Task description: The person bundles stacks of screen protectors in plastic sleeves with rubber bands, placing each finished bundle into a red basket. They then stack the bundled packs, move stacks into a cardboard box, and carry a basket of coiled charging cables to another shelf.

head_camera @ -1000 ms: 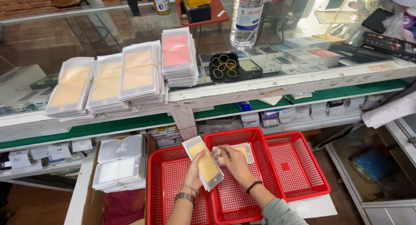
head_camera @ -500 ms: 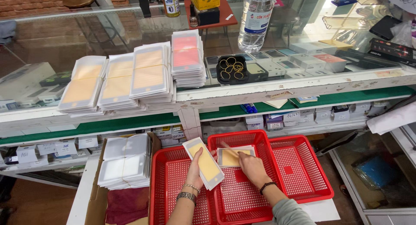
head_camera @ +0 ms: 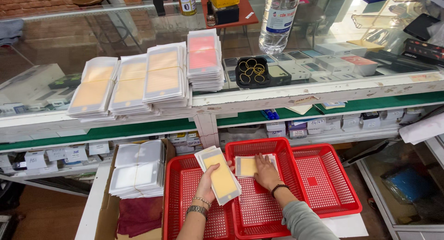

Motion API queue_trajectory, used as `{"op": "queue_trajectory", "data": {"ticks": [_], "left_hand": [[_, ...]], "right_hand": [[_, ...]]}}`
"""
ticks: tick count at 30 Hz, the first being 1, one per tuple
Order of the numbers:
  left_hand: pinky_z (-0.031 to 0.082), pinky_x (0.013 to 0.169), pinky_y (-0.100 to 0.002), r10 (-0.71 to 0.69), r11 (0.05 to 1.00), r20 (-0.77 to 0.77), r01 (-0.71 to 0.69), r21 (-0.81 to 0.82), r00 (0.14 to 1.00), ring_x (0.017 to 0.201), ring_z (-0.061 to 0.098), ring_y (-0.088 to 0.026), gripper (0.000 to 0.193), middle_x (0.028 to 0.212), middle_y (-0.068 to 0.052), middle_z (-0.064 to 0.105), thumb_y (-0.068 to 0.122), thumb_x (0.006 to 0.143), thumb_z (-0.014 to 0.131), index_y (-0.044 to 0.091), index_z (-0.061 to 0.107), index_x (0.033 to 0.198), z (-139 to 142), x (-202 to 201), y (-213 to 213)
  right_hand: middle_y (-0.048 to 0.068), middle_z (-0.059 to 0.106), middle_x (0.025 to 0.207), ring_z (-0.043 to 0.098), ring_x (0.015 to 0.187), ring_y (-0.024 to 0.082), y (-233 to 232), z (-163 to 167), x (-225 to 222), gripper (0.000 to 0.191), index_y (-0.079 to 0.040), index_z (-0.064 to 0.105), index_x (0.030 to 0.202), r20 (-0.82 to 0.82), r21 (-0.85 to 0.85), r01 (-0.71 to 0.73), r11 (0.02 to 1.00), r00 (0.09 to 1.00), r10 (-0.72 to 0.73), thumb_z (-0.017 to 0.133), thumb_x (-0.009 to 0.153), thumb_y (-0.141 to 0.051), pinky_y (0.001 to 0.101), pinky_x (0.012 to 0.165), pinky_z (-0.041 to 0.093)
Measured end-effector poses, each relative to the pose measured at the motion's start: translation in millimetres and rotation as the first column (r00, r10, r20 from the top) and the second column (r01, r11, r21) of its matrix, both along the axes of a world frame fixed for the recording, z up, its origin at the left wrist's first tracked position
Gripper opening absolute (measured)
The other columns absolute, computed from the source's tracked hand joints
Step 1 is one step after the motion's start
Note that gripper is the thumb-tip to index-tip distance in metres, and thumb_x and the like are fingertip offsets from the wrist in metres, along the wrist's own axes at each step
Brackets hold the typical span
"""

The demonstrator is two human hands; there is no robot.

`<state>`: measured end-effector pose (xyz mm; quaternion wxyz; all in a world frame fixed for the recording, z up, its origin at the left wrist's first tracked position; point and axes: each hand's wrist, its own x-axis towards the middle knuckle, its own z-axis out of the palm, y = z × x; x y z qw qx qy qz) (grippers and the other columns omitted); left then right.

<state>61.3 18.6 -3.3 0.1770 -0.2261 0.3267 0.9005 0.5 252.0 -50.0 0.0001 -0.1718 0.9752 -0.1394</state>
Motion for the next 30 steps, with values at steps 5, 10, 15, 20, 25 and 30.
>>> {"op": "queue_trajectory", "data": {"ticks": [5,10,15,20,25,30], "left_hand": [[0.059,0.098,-0.045,0.006,1.0,0.053,-0.005,-0.024,0.999,0.123,0.066,-0.027,0.056,0.136,-0.016,0.068,0.028,0.096,0.048,0.001,0.048,0.145,4,5,-5],[0.058,0.097,-0.043,0.0,1.0,-0.003,0.0,-0.01,1.0,0.123,0.064,-0.027,0.068,0.134,-0.016,0.068,0.044,0.096,0.054,-0.001,0.048,0.147,3,3,6],[0.056,0.1,-0.041,-0.016,0.998,0.054,0.019,-0.059,0.998,0.125,0.063,-0.024,0.069,0.133,-0.015,0.067,0.051,0.095,0.055,0.006,0.045,0.147,-12,-3,24],[0.056,0.098,-0.042,-0.146,0.986,-0.032,0.148,0.075,0.989,0.117,0.064,-0.029,0.065,0.125,-0.019,0.07,0.033,0.097,0.061,-0.007,0.051,0.147,-26,-6,17],[0.057,0.099,-0.044,0.008,1.0,0.058,-0.008,0.009,0.998,0.124,0.065,-0.029,0.057,0.128,-0.018,0.071,0.025,0.096,0.056,-0.005,0.049,0.144,-26,-4,3],[0.056,0.101,-0.044,0.054,0.998,0.081,-0.052,-0.024,0.995,0.128,0.063,-0.028,0.055,0.133,-0.017,0.069,0.026,0.095,0.055,0.004,0.045,0.145,-19,-7,-2]], "right_hand": [[0.022,0.039,0.155,0.044,0.14,0.035,14,-43,22,0.06,0.0,0.034,0.15,0.008,0.326,-0.144,0.934,0.989,0.149,0.055,0.096,-0.015,0.0458,0.115,0.037],[0.019,0.064,0.12,0.066,0.105,0.031,0,27,28,0.042,-0.005,0.049,0.143,0.208,0.181,0.065,0.981,0.973,-0.103,0.046,0.105,-0.021,0.042,0.092,0.054],[0.021,0.075,0.103,0.075,0.084,0.032,-46,106,65,0.036,-0.004,0.064,0.131,0.168,-0.318,-0.062,0.946,0.978,0.12,0.054,0.102,-0.022,0.0434,0.079,0.06],[0.018,0.075,0.115,0.074,0.102,0.031,-31,84,36,0.036,-0.003,0.064,0.13,0.372,-0.572,0.216,0.792,0.928,0.016,0.057,0.098,-0.018,0.0424,0.09,0.06],[0.023,0.04,0.157,0.038,0.145,0.041,16,-12,9,0.076,0.002,0.035,0.152,0.143,0.134,-0.147,0.98,0.982,0.128,0.062,0.083,-0.013,0.0479,0.113,0.032],[0.022,0.045,0.15,0.05,0.134,0.035,27,-44,19,0.059,0.002,0.035,0.147,-0.068,0.329,-0.218,0.919,0.965,0.253,0.049,0.09,-0.004,0.0451,0.108,0.042]]}}
